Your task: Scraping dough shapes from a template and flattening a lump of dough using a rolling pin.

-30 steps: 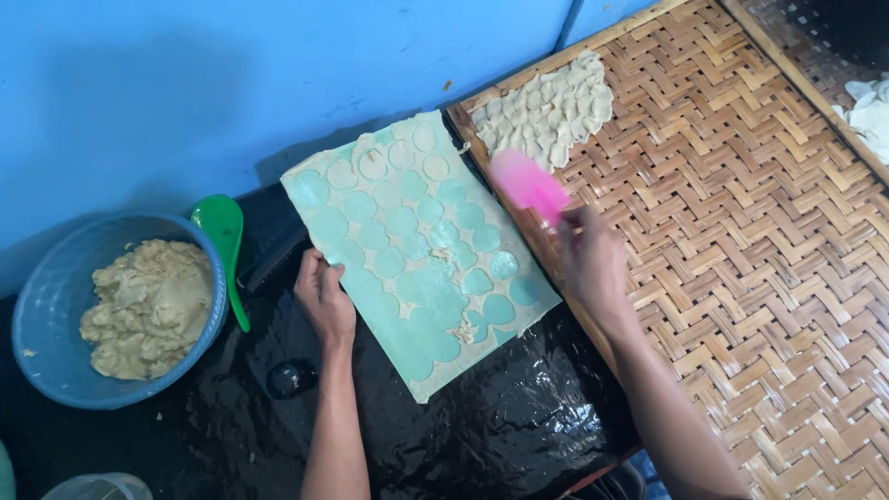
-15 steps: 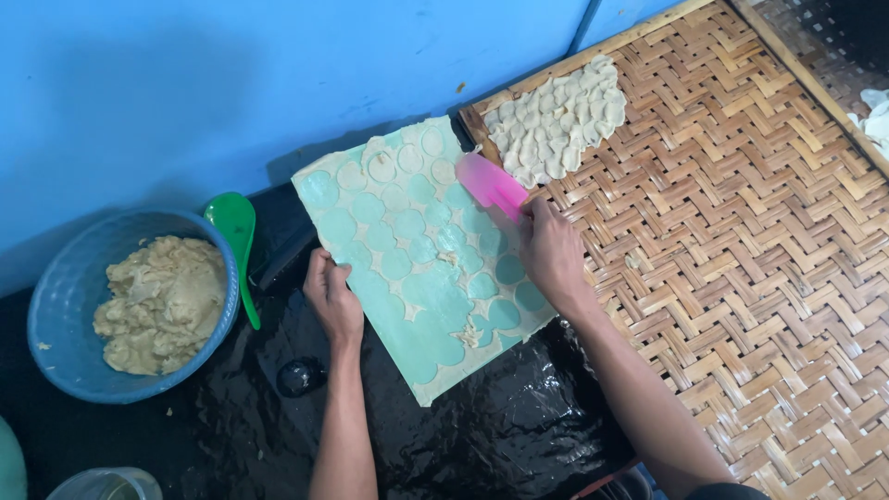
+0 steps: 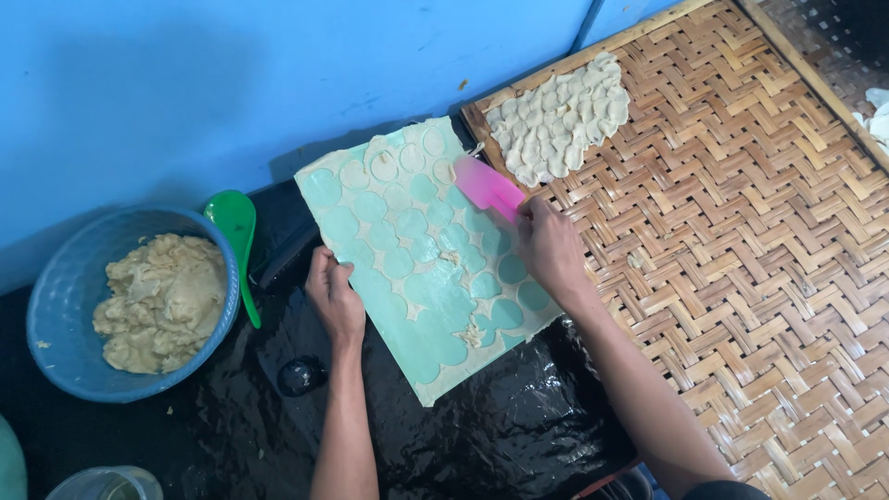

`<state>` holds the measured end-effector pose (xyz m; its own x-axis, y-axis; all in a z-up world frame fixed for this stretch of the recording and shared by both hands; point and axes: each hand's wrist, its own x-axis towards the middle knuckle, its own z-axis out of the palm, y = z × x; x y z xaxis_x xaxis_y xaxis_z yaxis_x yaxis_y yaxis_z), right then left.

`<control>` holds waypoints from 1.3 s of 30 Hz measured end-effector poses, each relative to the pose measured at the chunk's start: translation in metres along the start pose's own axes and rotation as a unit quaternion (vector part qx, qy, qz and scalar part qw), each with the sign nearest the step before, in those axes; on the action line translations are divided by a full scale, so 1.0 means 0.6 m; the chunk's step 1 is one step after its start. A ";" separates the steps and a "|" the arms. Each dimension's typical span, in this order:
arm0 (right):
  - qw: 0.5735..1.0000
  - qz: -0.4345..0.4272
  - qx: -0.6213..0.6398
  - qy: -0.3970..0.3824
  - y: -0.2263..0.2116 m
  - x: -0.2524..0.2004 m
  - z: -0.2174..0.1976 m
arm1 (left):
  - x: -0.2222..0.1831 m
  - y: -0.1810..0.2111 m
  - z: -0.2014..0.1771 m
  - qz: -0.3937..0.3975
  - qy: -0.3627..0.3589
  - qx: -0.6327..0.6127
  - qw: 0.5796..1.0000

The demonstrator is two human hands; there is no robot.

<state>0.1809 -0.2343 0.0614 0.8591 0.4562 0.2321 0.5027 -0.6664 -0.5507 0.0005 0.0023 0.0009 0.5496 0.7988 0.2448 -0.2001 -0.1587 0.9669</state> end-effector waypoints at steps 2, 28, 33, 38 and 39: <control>1.000 0.007 -0.009 0.008 -0.002 0.003 -0.003 | -0.001 0.000 -0.001 -0.007 0.002 0.008 1.000; 0.965 0.161 0.203 -0.044 0.122 -0.011 -0.080 | 0.000 0.000 0.002 -0.011 -0.009 -0.029 0.999; 0.979 0.184 0.015 0.091 0.191 -0.022 -0.126 | 0.000 -0.008 -0.001 -0.005 -0.014 -0.034 0.999; 0.981 0.157 -0.023 0.108 0.211 -0.018 -0.138 | -0.002 -0.017 -0.003 0.001 -0.018 -0.015 1.000; 0.979 0.182 -0.006 0.096 0.208 -0.015 -0.140 | -0.003 -0.023 -0.006 -0.004 -0.018 -0.001 1.000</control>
<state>0.2438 -0.3711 0.0582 0.9830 0.0697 0.1700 0.1611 -0.7718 -0.6151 -0.0003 0.0051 -0.0131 0.5795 0.7791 0.2393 -0.1973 -0.1508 0.9687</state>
